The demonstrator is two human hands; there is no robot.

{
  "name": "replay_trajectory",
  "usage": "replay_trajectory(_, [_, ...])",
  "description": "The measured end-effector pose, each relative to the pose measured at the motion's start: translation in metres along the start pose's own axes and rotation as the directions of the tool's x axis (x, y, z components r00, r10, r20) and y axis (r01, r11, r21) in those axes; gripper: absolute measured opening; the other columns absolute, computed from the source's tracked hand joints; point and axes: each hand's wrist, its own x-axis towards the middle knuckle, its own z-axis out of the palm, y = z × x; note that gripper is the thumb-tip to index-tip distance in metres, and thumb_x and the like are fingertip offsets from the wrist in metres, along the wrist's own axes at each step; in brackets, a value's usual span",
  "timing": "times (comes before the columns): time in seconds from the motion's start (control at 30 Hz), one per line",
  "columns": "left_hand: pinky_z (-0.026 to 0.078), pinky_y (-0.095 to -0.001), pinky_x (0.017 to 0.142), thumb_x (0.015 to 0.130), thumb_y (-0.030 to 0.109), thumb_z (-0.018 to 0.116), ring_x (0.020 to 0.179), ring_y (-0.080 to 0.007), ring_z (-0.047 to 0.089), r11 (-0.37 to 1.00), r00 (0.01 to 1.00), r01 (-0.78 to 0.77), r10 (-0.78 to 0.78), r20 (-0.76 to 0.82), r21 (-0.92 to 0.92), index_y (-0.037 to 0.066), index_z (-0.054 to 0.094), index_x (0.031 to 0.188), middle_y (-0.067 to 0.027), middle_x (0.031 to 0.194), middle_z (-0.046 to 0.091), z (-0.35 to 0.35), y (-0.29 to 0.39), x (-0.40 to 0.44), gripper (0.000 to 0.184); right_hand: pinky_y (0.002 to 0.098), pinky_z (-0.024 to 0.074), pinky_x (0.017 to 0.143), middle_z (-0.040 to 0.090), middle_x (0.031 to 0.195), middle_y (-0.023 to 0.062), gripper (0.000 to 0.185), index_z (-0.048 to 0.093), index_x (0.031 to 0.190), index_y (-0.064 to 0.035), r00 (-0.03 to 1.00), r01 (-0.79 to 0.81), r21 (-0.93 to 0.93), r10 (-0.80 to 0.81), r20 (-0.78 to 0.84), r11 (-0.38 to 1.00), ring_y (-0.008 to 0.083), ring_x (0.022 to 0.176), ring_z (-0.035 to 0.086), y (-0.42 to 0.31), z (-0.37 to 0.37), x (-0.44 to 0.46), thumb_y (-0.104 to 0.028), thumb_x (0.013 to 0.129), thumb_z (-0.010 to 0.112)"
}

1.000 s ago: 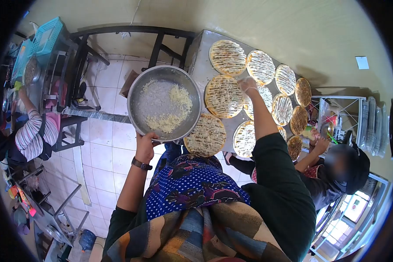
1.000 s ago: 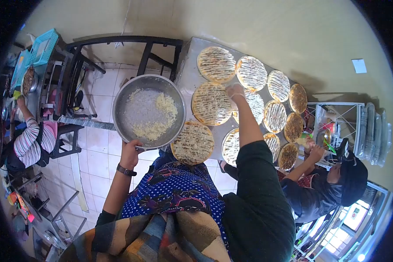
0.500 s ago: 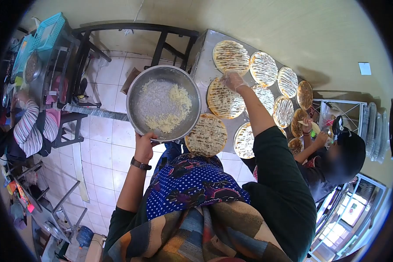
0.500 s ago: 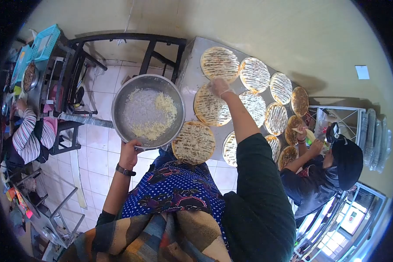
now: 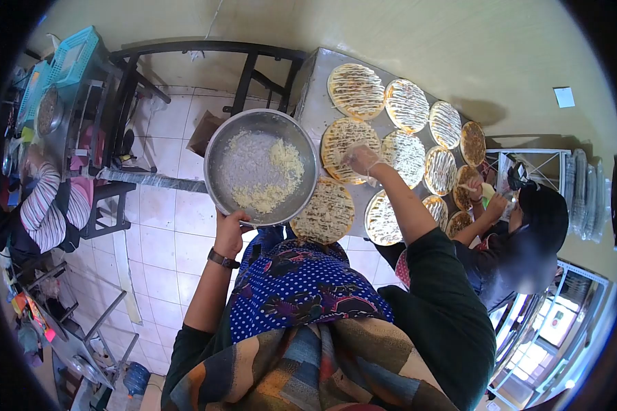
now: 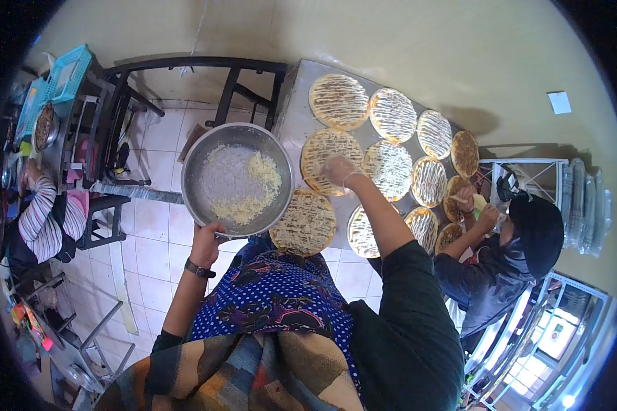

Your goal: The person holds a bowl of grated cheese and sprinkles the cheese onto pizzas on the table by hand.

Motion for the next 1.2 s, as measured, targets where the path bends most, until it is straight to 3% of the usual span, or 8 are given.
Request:
replay_trajectory(0.47, [0.056,-0.0395,0.064,0.066,-0.009,0.046,0.091,-0.03,0.057,0.998,0.999,0.031,-0.033,0.041,0.053,0.005,0.029,0.124,-0.0172,0.111,0.048,0.005,-0.011,0.0,0.062,0.0394,0.0471,0.073,0.062,0.083,0.0162,0.015,0.065,0.085,-0.0074,0.939,-0.18,-0.115,0.136,-0.316,0.977,0.0323,0.08,0.06,0.043,0.039,-0.03,-0.008,0.075,0.054])
replay_trajectory(0.6, [0.056,-0.0366,0.061,0.064,-0.009,0.047,0.089,-0.0283,0.057,0.998,0.997,0.01,-0.014,0.07,0.056,0.006,0.03,0.123,-0.0167,0.11,0.048,0.016,-0.016,0.002,0.063,0.0384,0.0472,0.074,0.062,0.083,0.0129,0.015,0.063,0.082,-0.0074,0.785,0.278,0.202,-0.101,-0.612,0.939,0.0306,0.08,0.059,-0.044,-0.005,-0.031,-0.006,0.077,0.05])
replay_trajectory(0.73, [0.056,-0.0348,0.058,0.063,-0.01,0.047,0.087,-0.0276,0.058,0.996,0.995,0.009,-0.018,0.102,0.087,0.007,0.031,0.122,-0.0157,0.109,0.049,0.035,-0.019,-0.001,0.063,0.0366,0.0483,0.076,0.062,0.083,0.0146,0.014,0.063,0.084,-0.0064,0.887,0.356,-0.018,-0.343,-0.309,0.934,0.0297,0.084,0.06,-0.127,0.001,-0.028,-0.015,0.077,0.054])
replay_trajectory(0.8, [0.056,-0.0341,0.057,0.063,-0.01,0.047,0.084,-0.0273,0.059,0.996,0.994,-0.034,0.025,0.109,0.083,0.007,0.031,0.121,-0.0158,0.108,0.049,0.041,-0.022,-0.002,0.063,0.0366,0.0481,0.078,0.062,0.085,0.0171,0.019,0.062,0.085,-0.0067,0.988,-0.014,0.057,0.022,-0.153,0.998,0.0309,0.087,0.06,-0.154,0.01,-0.032,-0.021,0.075,0.056])
replay_trajectory(0.93, [0.056,-0.0321,0.055,0.062,-0.011,0.048,0.078,-0.0267,0.061,0.998,0.993,-0.041,0.036,0.112,0.044,0.007,0.032,0.121,-0.0158,0.105,0.051,0.043,-0.025,-0.001,0.063,0.0387,0.046,0.08,0.061,0.088,0.0166,0.021,0.06,0.091,-0.003,0.998,0.033,0.037,-0.031,-0.05,0.999,0.0309,0.088,0.059,-0.184,0.038,-0.036,-0.019,0.078,0.056])
replay_trajectory(1.0, [0.056,-0.0322,0.055,0.063,-0.01,0.048,0.077,-0.0265,0.061,1.0,0.993,-0.024,0.023,0.116,0.007,0.006,0.032,0.12,-0.0157,0.104,0.052,0.046,-0.022,-0.006,0.062,0.0363,0.0477,0.079,0.063,0.09,0.0179,0.024,0.063,0.091,-0.0069,0.966,0.251,0.507,-0.242,-0.086,0.824,0.0304,0.085,0.061,-0.179,0.063,-0.027,-0.019,0.071,0.062])
replay_trajectory(1.13, [0.056,-0.0331,0.055,0.064,-0.009,0.048,0.078,-0.0261,0.061,0.999,0.986,-0.011,0.005,0.166,0.035,0.006,0.034,0.12,-0.0151,0.103,0.053,0.039,-0.03,0.004,0.059,0.0356,0.0474,0.078,0.063,0.092,0.0155,0.024,0.064,0.093,-0.0069,0.984,0.089,0.606,-0.164,0.069,0.79,0.0294,0.086,0.061,-0.162,0.039,-0.015,-0.015,0.07,0.062])
replay_trajectory(1.2, [0.056,-0.0338,0.056,0.065,-0.009,0.048,0.08,-0.0259,0.06,0.998,0.989,-0.015,0.006,0.151,0.057,0.006,0.034,0.12,-0.0151,0.105,0.052,0.042,-0.025,0.004,0.059,0.033,0.0473,0.076,0.065,0.092,0.0096,0.025,0.065,0.097,-0.0091,0.962,0.27,0.573,-0.235,-0.137,0.774,0.025,0.084,0.061,-0.145,0.017,-0.018,-0.015,0.073,0.062])
